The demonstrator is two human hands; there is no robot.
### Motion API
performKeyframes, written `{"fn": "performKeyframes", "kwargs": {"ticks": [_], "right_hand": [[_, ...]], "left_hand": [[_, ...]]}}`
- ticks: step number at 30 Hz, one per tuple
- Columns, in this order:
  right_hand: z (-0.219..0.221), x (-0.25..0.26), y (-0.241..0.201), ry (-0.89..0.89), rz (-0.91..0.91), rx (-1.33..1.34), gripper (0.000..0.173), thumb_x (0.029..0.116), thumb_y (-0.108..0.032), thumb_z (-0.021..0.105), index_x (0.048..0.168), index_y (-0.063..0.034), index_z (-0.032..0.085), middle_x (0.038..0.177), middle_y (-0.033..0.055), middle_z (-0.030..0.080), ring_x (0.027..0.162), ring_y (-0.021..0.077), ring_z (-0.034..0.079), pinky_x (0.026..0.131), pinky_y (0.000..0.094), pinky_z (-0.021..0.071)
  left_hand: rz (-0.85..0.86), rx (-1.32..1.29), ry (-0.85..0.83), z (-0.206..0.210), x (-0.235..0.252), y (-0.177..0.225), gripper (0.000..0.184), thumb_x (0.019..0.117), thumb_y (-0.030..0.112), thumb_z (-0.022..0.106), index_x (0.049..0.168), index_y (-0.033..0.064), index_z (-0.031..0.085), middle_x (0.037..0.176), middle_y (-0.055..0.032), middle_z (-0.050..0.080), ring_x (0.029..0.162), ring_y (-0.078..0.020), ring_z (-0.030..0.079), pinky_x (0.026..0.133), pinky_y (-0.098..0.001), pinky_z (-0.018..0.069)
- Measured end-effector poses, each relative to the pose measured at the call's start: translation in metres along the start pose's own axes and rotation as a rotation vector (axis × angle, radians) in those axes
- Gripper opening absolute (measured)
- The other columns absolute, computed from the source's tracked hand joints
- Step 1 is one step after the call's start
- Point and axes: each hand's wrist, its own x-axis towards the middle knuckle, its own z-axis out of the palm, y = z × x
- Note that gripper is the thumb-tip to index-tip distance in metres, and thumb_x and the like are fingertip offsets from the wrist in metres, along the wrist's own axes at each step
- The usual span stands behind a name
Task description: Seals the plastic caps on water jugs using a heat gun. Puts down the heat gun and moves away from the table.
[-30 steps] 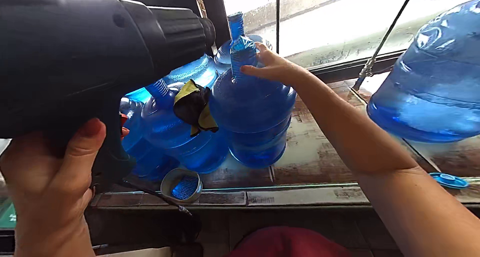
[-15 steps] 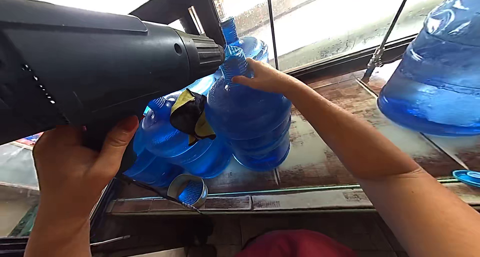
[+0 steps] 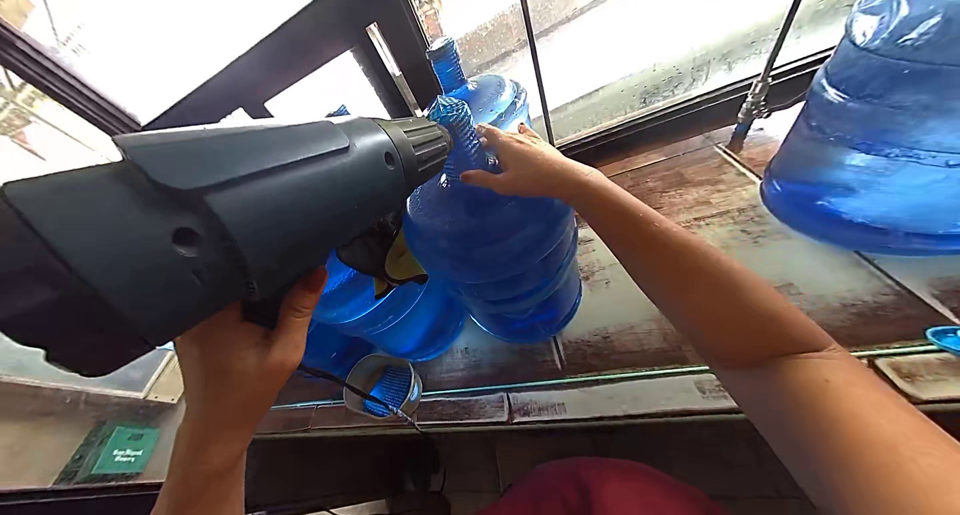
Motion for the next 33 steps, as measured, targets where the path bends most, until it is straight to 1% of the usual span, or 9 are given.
{"fn": "performKeyframes", "kwargs": {"ticks": [3,6,11,14,18,21,25,30,33], "right_hand": [[0.001,-0.012,0.004,0.083,-0.002,0.073,0.097,0.0923,-0.05,0.069,0.155,0.0101,0.027,0.15,0.0273,0.048,0.143,0.042,0.042,0.122,0.0636,0.0151],[0.004,-0.021,0.006,0.194,-0.035,0.178,0.09,0.0946,-0.038,0.068,0.155,0.0117,0.025,0.151,0.0269,0.048,0.145,0.0412,0.04,0.124,0.0595,0.013],[0.015,-0.026,0.01,0.374,-0.081,0.261,0.062,0.1007,-0.016,0.052,0.153,0.0107,0.032,0.148,0.0234,0.053,0.144,0.0357,0.045,0.125,0.0545,0.0174],[0.016,-0.028,0.01,0.399,-0.048,0.319,0.056,0.1019,-0.01,0.043,0.155,0.0077,0.033,0.148,0.0219,0.054,0.143,0.034,0.046,0.122,0.0489,0.0265],[0.016,-0.028,0.012,0.416,-0.013,0.353,0.055,0.1022,-0.01,0.039,0.156,0.0038,0.034,0.148,0.0182,0.055,0.139,0.0319,0.05,0.115,0.0482,0.036],[0.017,-0.027,0.015,0.419,-0.011,0.355,0.055,0.1021,-0.01,0.038,0.155,0.0034,0.035,0.148,0.0179,0.055,0.139,0.0316,0.05,0.114,0.049,0.0366],[0.017,-0.027,0.017,0.4,-0.003,0.359,0.056,0.1023,-0.012,0.038,0.156,0.002,0.034,0.148,0.0179,0.055,0.14,0.0288,0.049,0.114,0.0493,0.0378],[0.015,-0.026,0.017,0.389,0.019,0.353,0.054,0.1038,-0.012,0.037,0.156,0.0025,0.034,0.149,0.0189,0.054,0.141,0.027,0.049,0.116,0.0467,0.0369],[0.014,-0.027,0.016,0.38,0.035,0.35,0.055,0.1039,-0.012,0.036,0.156,0.0033,0.033,0.149,0.0192,0.053,0.14,0.0267,0.05,0.116,0.0465,0.0374]], "left_hand": [[0.013,0.01,0.015,0.009,-0.002,0.006,0.058,0.0993,0.048,0.061,0.115,-0.0074,0.063,0.103,-0.0217,0.068,0.102,-0.0137,0.066,0.095,-0.0334,0.0512],[0.014,0.016,0.038,0.019,-0.005,0.009,0.058,0.0992,0.048,0.061,0.109,-0.009,0.064,0.098,-0.0213,0.069,0.098,-0.0119,0.066,0.092,-0.0291,0.0513],[0.005,-0.003,0.046,0.035,-0.02,0.01,0.057,0.0998,0.044,0.062,0.108,-0.0121,0.065,0.097,-0.023,0.07,0.098,-0.0113,0.068,0.093,-0.0261,0.0519],[-0.011,-0.032,0.045,0.043,-0.03,0.012,0.055,0.0996,0.044,0.063,0.104,-0.0114,0.066,0.094,-0.02,0.071,0.095,-0.0073,0.068,0.091,-0.0221,0.0519],[-0.06,-0.1,0.036,0.048,-0.044,0.011,0.055,0.0984,0.044,0.065,0.105,-0.0116,0.067,0.097,-0.0186,0.072,0.098,-0.005,0.068,0.093,-0.022,0.0526],[-0.07,-0.193,0.086,0.046,-0.049,0.004,0.053,0.0988,0.039,0.066,0.107,-0.0132,0.064,0.099,-0.0133,0.072,0.1,-0.0004,0.067,0.094,-0.0204,0.0535],[-0.119,-0.337,0.16,0.038,-0.041,-0.007,0.043,0.101,0.036,0.064,0.114,-0.0057,0.06,0.102,0.0012,0.07,0.098,0.0021,0.067,0.091,-0.0231,0.0572],[-0.214,-0.514,0.176,0.047,-0.039,-0.016,0.034,0.1013,0.035,0.064,0.12,0.0065,0.057,0.104,0.0079,0.07,0.095,-0.0039,0.07,0.088,-0.0292,0.0613],[-0.241,-0.552,0.141,0.061,-0.046,-0.017,0.033,0.1009,0.034,0.064,0.117,0.0056,0.06,0.101,0.0086,0.071,0.093,-0.0018,0.071,0.085,-0.0268,0.0617]]}}
